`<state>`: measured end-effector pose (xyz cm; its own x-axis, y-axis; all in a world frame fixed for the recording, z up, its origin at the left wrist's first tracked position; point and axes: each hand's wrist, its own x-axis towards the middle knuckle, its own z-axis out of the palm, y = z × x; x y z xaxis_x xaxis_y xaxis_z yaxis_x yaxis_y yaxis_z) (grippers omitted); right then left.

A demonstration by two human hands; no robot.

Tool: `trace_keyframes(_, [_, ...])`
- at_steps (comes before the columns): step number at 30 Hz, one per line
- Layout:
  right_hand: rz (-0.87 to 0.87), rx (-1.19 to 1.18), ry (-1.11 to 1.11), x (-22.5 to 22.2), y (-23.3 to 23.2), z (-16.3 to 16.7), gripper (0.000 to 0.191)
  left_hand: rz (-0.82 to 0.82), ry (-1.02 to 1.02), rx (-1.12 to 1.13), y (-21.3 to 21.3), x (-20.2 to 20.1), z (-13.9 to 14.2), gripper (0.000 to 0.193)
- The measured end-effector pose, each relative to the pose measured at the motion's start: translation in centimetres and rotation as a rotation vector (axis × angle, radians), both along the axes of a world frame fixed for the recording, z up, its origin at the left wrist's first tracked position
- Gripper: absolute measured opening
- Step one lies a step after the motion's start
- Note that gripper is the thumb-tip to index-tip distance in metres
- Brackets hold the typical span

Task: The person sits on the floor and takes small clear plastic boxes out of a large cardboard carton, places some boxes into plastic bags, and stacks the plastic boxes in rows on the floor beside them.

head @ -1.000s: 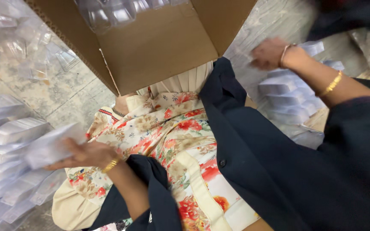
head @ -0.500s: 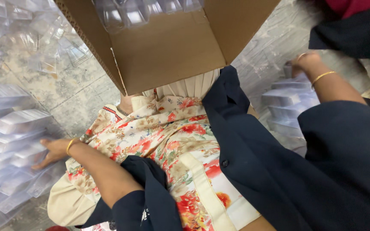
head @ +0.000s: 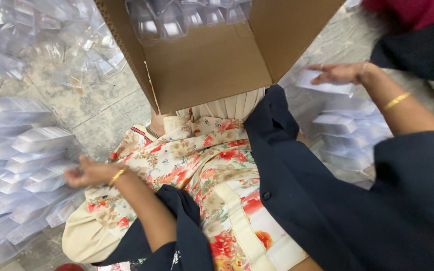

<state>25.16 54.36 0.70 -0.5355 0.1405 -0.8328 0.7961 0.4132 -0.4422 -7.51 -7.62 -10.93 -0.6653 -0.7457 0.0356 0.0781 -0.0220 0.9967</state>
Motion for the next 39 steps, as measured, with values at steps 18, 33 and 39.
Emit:
trace_keyframes(18, [-0.526,-1.264,0.388,-16.3,-31.1,7.7,0.067,-1.345,0.532,-0.996,12.2,11.6,20.5,0.07])
trace_keyframes(33, [0.892,0.489,0.221,-4.7,-11.8,3.1,0.029,-0.123,-0.092,-0.225,-2.9,-2.4,-4.1,0.087])
trace_keyframes(39, [0.831,0.653,-0.493,3.2,-4.5,-4.0,0.085,0.224,-0.379,-0.225,-3.4,-3.9,-3.4,0.086])
